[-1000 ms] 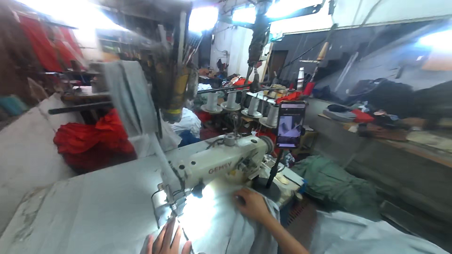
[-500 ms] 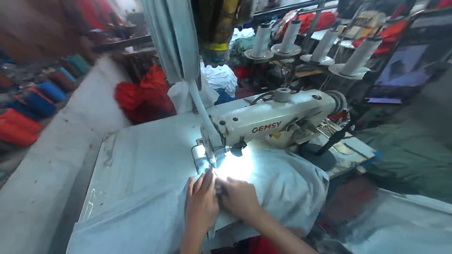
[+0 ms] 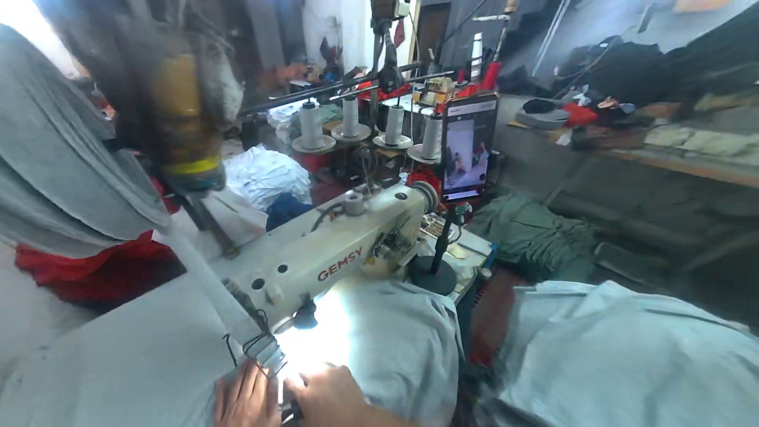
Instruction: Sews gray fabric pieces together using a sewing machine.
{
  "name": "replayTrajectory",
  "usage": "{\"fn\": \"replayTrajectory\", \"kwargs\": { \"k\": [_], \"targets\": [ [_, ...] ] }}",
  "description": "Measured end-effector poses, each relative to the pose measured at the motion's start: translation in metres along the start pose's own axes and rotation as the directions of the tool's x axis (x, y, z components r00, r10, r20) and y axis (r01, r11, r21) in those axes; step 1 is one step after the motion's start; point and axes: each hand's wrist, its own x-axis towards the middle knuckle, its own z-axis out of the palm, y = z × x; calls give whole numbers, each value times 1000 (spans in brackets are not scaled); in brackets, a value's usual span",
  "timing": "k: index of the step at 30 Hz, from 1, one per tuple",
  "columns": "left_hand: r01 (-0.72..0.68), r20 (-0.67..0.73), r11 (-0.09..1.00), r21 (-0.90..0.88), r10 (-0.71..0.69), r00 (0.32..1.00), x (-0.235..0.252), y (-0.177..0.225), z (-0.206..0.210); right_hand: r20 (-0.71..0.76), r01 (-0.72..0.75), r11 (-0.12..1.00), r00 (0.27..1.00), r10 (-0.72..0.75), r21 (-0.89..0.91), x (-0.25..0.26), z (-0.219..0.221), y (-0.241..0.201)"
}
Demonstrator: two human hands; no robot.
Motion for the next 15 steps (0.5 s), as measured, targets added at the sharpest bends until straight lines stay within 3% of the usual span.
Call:
{"fn": "replayTrajectory", "kwargs": {
  "k": [4,7,9,11,12,13,15],
  "targets": [
    [-10,-14,1000,17,10,1000,22,-20,7,53,-15,997,999,11,77,-5,-5,-1],
    [124,-142,991,-58,-131,981,19,-7,-6,102,-29,995,995,20,91,4,-10,-3],
    [213,-263,918,-334,-308,914,10,18,-20,104,-37,996,994,28,82,11,-10,-3],
    [247,-179,698,-672,-477,860,-1,44,-25,58,-22,997,998,18,74,15,-5,1],
    [276,-105,622,-733,-504,857,-7,49,-23,52,-15,997,999,11,74,17,-4,4],
    [298,-94,644,-704,-501,860,-13,49,-19,48,2,997,999,-5,74,19,-4,7],
    [270,-164,815,-512,-402,901,-22,43,-16,19,60,997,998,-61,58,24,0,18]
  ]
}}
